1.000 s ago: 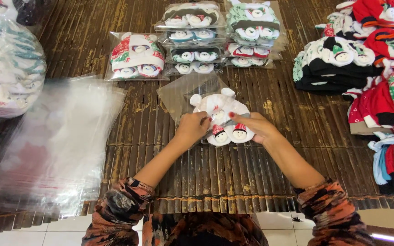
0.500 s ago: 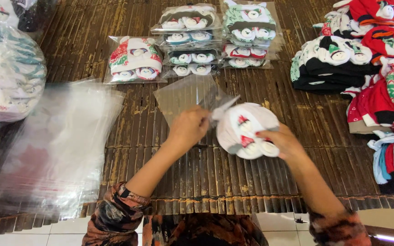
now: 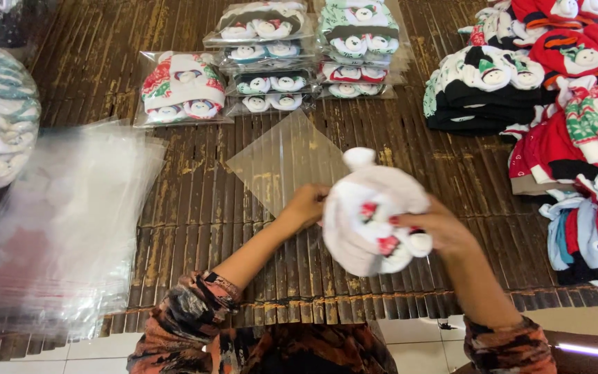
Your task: Packaging baby hats and socks into clear plastic bags on a bamboo mat
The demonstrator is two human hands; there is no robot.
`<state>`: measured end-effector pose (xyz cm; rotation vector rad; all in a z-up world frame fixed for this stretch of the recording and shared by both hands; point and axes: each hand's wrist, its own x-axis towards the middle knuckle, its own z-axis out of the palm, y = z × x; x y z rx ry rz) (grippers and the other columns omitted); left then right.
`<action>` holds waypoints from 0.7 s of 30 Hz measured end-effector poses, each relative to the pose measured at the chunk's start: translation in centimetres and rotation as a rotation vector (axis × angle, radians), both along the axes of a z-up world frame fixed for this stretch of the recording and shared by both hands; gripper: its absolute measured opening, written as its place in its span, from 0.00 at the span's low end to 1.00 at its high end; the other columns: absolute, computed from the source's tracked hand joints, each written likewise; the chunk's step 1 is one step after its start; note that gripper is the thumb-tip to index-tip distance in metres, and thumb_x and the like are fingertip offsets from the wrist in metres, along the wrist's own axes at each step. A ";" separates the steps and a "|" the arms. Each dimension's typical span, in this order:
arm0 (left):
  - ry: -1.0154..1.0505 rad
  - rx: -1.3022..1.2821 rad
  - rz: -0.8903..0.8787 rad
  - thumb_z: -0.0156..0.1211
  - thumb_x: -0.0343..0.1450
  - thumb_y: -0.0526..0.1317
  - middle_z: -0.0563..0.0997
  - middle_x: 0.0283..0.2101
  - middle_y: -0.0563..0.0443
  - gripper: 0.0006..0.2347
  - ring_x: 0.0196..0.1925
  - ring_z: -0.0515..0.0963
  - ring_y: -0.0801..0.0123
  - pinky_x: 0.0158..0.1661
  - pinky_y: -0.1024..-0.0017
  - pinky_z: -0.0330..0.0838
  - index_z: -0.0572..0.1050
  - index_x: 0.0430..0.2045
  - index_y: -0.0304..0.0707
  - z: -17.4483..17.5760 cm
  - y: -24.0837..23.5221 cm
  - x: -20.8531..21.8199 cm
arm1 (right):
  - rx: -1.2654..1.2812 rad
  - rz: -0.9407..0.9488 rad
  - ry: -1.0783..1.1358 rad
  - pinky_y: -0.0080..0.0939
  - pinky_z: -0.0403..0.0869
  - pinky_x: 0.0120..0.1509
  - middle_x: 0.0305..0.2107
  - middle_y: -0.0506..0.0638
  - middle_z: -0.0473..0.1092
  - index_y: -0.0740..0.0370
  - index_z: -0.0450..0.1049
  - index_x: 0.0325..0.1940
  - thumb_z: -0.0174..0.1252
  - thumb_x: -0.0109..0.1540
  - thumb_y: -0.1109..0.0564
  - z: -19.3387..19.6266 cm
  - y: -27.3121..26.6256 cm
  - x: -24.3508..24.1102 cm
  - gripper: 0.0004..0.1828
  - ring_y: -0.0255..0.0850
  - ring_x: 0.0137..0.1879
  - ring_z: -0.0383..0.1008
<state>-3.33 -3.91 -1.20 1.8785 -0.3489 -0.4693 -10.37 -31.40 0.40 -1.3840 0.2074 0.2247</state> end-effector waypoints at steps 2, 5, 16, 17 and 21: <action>0.066 -0.071 0.057 0.59 0.72 0.45 0.83 0.45 0.36 0.14 0.49 0.81 0.46 0.48 0.53 0.76 0.83 0.44 0.36 -1.2 -0.1 0.6 | -0.045 0.050 -0.019 0.61 0.75 0.54 0.45 0.63 0.75 0.72 0.74 0.58 0.71 0.45 0.70 -2.5 0.5 1.0 0.36 0.53 0.49 0.77; 0.079 -0.110 0.111 0.54 0.75 0.47 0.82 0.44 0.42 0.14 0.49 0.80 0.55 0.50 0.59 0.74 0.83 0.42 0.39 -2.2 0.8 1.3 | -0.180 0.117 -0.081 0.55 0.71 0.62 0.51 0.58 0.73 0.65 0.70 0.65 0.71 0.48 0.68 -1.1 2.5 1.2 0.40 0.48 0.56 0.72; -0.255 -0.302 0.046 0.45 0.75 0.36 0.66 0.67 0.22 0.18 0.70 0.62 0.31 0.69 0.45 0.53 0.70 0.59 0.24 3.2 0.7 0.2 | -1.041 0.688 -0.253 0.70 0.69 0.62 0.50 0.71 0.71 0.43 0.61 0.75 0.53 0.57 0.68 7.2 5.7 1.3 0.42 0.74 0.60 0.70; -0.362 -0.273 0.047 0.44 0.75 0.32 0.65 0.66 0.20 0.18 0.69 0.61 0.30 0.68 0.43 0.54 0.68 0.60 0.21 3.6 0.7 -0.1 | -1.024 0.707 -0.270 0.72 0.68 0.63 0.52 0.72 0.71 0.47 0.63 0.74 0.53 0.56 0.68 7.1 5.5 1.6 0.41 0.75 0.61 0.69; -0.718 0.115 0.060 0.48 0.74 0.25 0.66 0.68 0.28 0.19 0.70 0.63 0.40 0.68 0.42 0.54 0.68 0.62 0.24 5.8 1.0 -0.8 | -0.877 0.756 -0.274 0.72 0.61 0.70 0.62 0.72 0.65 0.57 0.62 0.74 0.49 0.55 0.68 7.1 5.2 2.9 0.40 0.72 0.69 0.62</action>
